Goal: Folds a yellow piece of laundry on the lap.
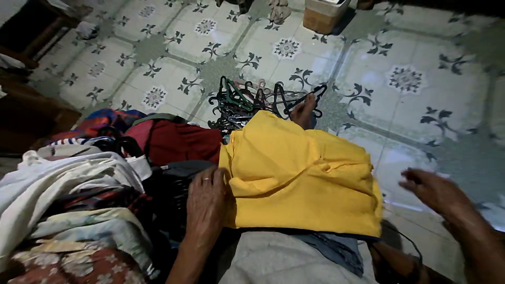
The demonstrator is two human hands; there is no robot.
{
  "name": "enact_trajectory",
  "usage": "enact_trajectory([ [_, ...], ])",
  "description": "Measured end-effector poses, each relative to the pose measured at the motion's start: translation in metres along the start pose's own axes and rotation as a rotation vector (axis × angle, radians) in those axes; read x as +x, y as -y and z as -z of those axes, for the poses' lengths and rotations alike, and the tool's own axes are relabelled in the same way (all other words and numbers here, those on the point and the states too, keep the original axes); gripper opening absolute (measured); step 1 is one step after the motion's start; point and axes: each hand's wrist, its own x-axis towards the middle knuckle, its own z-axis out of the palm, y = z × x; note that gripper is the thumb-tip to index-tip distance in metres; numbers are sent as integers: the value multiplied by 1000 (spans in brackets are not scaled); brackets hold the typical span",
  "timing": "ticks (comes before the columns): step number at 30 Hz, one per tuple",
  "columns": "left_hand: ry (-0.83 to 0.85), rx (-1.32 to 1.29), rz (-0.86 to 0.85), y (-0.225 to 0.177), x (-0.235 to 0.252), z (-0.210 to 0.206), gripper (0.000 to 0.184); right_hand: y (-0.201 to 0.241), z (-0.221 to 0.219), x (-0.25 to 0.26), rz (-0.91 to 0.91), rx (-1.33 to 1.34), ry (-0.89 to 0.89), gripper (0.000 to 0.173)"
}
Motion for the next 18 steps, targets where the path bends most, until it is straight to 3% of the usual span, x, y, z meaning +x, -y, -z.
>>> enact_trajectory([
  [2, -234, -133, -254, -9, 3, -3, 31, 39, 12, 22, 160, 28, -162, 35],
  [3, -258, -241, -373, -19, 5, -4, 25, 66, 16, 34, 207, 73, -178, 35],
  [4, -208, -399, -492, -31, 9, -6, 19, 94, 18, 46, 235, 124, -152, 36],
  [7, 226, -907, -676, -55, 23, -33, 19, 166, 1, 90, 277, 200, 43, 45],
  [10, 606, -1118, -460, -57, 29, -61, 28, 204, -43, 137, 222, 114, 211, 70],
  [12, 710, -1206, -313, -54, 31, -64, 39, 216, -69, 163, 233, 28, 249, 79],
  [15, 814, -1327, -205, -47, 33, -55, 51, 247, -68, 150, 274, 127, 220, 37],
  [18, 906, -1376, -174, -44, 34, -53, 56, 265, -54, 131, 447, 168, 74, 32],
])
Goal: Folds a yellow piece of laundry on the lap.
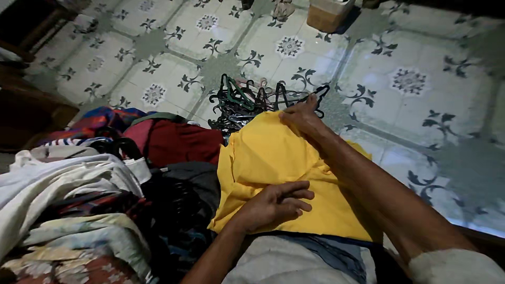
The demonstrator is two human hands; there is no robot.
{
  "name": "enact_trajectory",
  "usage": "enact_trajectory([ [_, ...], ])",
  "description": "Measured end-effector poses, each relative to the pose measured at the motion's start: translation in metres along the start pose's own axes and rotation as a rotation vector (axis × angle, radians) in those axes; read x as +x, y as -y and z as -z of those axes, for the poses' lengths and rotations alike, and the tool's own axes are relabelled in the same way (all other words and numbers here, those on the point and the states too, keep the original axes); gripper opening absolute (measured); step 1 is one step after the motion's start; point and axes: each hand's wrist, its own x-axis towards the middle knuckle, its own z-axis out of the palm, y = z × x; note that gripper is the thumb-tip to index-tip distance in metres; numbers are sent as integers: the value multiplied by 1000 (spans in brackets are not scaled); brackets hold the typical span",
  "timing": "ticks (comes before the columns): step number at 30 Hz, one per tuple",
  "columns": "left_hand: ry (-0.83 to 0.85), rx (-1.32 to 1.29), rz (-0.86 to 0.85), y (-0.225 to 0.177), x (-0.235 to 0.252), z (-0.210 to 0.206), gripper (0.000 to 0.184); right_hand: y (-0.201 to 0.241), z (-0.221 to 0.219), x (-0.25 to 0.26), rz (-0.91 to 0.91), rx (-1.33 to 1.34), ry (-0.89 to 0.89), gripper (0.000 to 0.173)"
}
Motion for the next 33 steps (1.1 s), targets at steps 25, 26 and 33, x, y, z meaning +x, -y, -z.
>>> enact_trajectory([
  [25, -543, -600, -31, 5, -22, -22, 51, -169, 45, -242, -185, 1079, -232, 46],
  [26, -578, -551, -47, 3, -24, -27, 50, -165, 43, -245, -196, 1053, -195, 61],
  [33, -764, -109, -30, 19, -70, -60, 42, -118, 41, -224, -327, 760, -404, 17],
])
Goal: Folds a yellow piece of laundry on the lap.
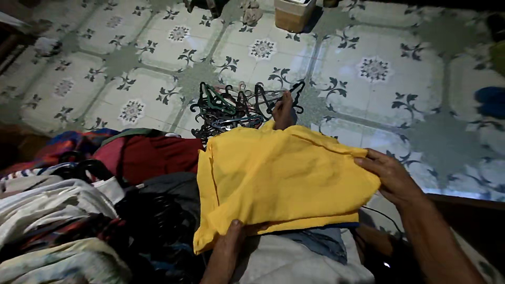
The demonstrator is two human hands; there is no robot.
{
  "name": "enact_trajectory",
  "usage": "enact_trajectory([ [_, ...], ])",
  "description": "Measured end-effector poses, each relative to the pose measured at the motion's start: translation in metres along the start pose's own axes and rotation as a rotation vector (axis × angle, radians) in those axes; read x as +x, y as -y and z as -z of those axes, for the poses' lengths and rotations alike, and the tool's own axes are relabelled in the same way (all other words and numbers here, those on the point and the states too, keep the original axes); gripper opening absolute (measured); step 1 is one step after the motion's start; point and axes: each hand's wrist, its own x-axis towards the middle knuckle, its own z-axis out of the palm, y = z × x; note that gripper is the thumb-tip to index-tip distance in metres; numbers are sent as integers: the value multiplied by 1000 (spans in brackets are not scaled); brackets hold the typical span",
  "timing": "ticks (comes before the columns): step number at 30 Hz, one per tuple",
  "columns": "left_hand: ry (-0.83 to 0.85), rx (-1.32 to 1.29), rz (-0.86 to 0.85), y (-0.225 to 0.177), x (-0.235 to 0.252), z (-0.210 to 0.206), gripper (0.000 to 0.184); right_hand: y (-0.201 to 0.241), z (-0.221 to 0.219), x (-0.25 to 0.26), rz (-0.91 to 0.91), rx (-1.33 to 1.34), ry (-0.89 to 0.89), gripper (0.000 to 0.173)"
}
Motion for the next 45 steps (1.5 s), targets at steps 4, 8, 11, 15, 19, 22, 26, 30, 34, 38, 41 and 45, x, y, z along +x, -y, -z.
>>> enact_trajectory([
  [4, 116, 39, 279, 4, -6, 18, 52, -5, 3, 14, -50, -76, 12, 21],
  [8, 417, 449, 222, -15, -5, 58, 48, -19, 0, 31, -122, -237, 48, 36],
  [11, 601, 439, -77, -52, 6, 86, 42, -20, -1, 58, -93, -225, 69, 38],
  [15, 462, 274, -401, -104, 51, 66, 45, -10, -11, 112, -65, -171, 126, 41],
  [19, 66, 951, -217, -112, 140, 35, 42, 2, -38, 165, -109, -283, 318, 39],
  [22, -49, 1441, 165, -100, 227, 23, 54, 1, -59, 187, -74, -438, 512, 42],
  [26, 116, 1435, 468, -78, 288, 29, 70, -11, -74, 193, -33, -321, 630, 32],
  [30, 281, 1102, 491, -71, 290, 26, 66, -8, -68, 179, -83, -51, 576, 18],
  [34, 429, 1147, 318, -57, 304, 32, 44, 8, -46, 174, -58, -33, 564, 14],
  [38, 94, 689, 37, -55, 300, 34, 29, 26, -27, 171, -40, -420, 607, 22],
  [41, -67, 479, -92, -73, 295, 39, 26, 33, -19, 169, -117, -811, 580, 13],
  [45, -109, 427, -173, -100, 285, 41, 19, 28, -5, 163, -92, -1211, 362, 25],
])
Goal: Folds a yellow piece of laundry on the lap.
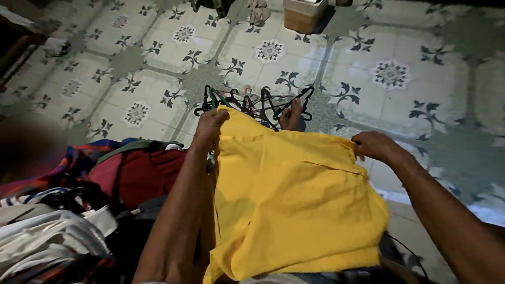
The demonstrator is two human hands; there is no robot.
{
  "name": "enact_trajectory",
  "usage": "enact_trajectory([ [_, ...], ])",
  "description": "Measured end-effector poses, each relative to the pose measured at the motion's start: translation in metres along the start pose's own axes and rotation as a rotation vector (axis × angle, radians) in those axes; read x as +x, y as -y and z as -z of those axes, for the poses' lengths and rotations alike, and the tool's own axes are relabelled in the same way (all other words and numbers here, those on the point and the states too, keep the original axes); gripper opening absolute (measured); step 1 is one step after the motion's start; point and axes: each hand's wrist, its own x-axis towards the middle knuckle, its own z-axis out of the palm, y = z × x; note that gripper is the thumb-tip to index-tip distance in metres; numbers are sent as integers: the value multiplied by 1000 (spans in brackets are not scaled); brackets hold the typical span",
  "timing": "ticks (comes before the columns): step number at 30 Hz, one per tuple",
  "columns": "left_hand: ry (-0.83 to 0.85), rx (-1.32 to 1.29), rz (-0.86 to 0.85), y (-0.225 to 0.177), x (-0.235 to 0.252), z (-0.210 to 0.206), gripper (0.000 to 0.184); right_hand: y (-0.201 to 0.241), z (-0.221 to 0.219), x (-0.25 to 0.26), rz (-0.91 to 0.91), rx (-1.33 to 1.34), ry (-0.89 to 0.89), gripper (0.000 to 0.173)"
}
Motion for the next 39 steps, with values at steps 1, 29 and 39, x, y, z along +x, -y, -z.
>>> enact_trajectory([
  [1, 16, 40, -15, -3, -1, 1, 20, -3, -2, -4, 19, -2, -99, 29],
  [29, 202, 722, -580, -6, -240, -31, 18, 131, -46, -115, 844, 587, -153, 38],
  [39, 347, 902, -383, -22, -264, -31, 72, 118, -28, -112, 637, 402, -96, 30],
])
